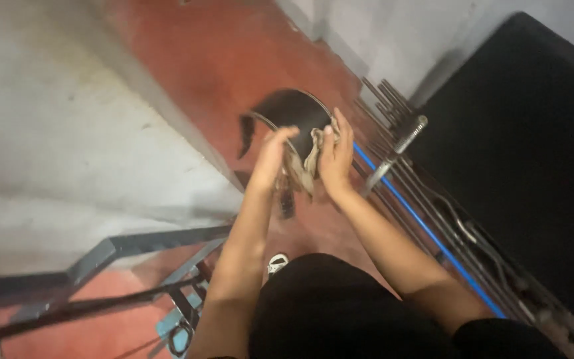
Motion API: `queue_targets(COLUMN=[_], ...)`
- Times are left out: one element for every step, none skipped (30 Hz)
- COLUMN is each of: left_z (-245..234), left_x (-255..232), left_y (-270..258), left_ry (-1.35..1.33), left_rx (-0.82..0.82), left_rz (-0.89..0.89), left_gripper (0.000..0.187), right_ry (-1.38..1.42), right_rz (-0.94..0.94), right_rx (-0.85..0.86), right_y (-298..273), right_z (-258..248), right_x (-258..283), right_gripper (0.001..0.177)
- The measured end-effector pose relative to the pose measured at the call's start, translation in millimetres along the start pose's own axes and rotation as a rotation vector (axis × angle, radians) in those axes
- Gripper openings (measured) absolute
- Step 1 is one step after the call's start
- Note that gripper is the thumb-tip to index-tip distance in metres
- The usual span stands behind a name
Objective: Clean various gym equipment and weight bars with a cloth.
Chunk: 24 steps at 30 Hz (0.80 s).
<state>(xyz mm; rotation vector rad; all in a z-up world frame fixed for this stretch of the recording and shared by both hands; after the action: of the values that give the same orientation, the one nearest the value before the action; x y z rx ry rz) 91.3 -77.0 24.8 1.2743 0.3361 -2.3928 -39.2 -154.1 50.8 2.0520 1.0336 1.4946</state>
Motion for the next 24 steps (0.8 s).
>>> queue_targets(left_z=[9, 13, 19, 24, 19, 18, 17, 16, 17, 19, 15, 3, -9, -6, -2, 4, 15, 16, 18, 24, 32, 45, 41, 32], left_x=[-14, -10, -10, -12, -6, 0, 8, 6, -1, -8, -6, 1, 8, 4, 1, -6, -9, -9, -9, -24, -38, -53, -27, -1], left_y=[-6, -6, -5, -8, -3, -1, 1, 1, 1, 2, 14, 26, 36, 34, 31, 33, 35, 32, 29, 19, 9, 2, 19, 35], left_ry=[-0.156, -0.15, -0.019, 0.111, 0.115, 0.298, 0.479, 0.48, 0.419, 0.357, 0.356, 0.353, 0.351, 0.351, 0.264, 0.177, 0.177, 0.083, -0.007, 0.001, -0.096, -0.201, -0.201, 0.098], left_rx=[-0.088, -0.069, 0.01, 0.089, 0.108, 0.214, 0.321, 0.335, 0.358, 0.382, 0.398, 0.263, 0.129, 0.146, 0.181, 0.216, 0.233, 0.14, 0.044, 0.062, 0.123, 0.185, 0.204, 0.21], left_rz=[-0.085, -0.095, -0.022, 0.05, 0.041, 0.075, 0.114, 0.11, 0.189, 0.267, 0.262, 0.195, 0.126, 0.111, 0.077, 0.054, 0.048, -0.004, -0.055, -0.071, -0.134, -0.188, -0.196, -0.174], left_gripper=[0.041, 0.041, 0.046, 0.054, 0.054, 0.059, 0.065, 0.065, 0.067, 0.068, 0.068, 0.066, 0.065, 0.065, 0.066, 0.068, 0.068, 0.069, 0.07, 0.07, 0.072, 0.073, 0.073, 0.071], right_ry=[0.118, 0.106, 0.154, 0.202, 0.192, 0.148, 0.105, 0.096, 0.076, 0.055, 0.047, 0.029, 0.01, -0.005, -0.043, -0.078, -0.089, -0.072, -0.054, -0.067, 0.004, 0.075, 0.062, 0.126], right_rz=[0.078, 0.082, 0.129, 0.176, 0.181, 0.21, 0.24, 0.243, 0.254, 0.265, 0.267, 0.222, 0.177, 0.189, 0.141, 0.083, 0.085, 0.125, 0.164, 0.176, 0.219, 0.247, 0.244, 0.296], right_rx=[-0.088, -0.107, -0.177, -0.245, -0.264, -0.298, -0.331, -0.344, -0.347, -0.351, -0.364, -0.353, -0.34, -0.352, -0.354, -0.355, -0.368, -0.386, -0.405, -0.424, -0.438, -0.449, -0.465, -0.49], right_y=[-1, 7, 14, 19, 25, 29, 32, 32, 33, 35, 33, 26, 19, 8, -3, -9, -14, -26, -39, -54, -69, -77, -79, -84], right_z=[-2, 0, 1, 2, 2, 1, 0, -3, -5, -8, -9, -9, -10, -12, -13, -14, -14, -13, -11, -8, -3, -2, -5, -4], right_x=[-7, -11, -17, -21, -18, -16, -14, -7, 1, 8, 13, 20, 27, 29, 34, 39, 26, 14, 2, -4, -13, -24, -40, -58], right_gripper=[0.038, 0.038, 0.033, 0.029, 0.029, 0.027, 0.026, 0.026, 0.026, 0.026, 0.026, 0.027, 0.028, 0.028, 0.029, 0.031, 0.031, 0.033, 0.034, 0.034, 0.034, 0.033, 0.033, 0.032])
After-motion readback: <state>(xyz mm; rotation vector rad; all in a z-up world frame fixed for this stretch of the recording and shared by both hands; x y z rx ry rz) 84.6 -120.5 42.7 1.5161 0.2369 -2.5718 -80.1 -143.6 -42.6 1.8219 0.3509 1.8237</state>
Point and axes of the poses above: each hand's wrist, its own y-axis towards the middle knuckle, its own z-axis out of the palm, x = y × z, the point moved 5 cm from there along y, towards the middle knuckle
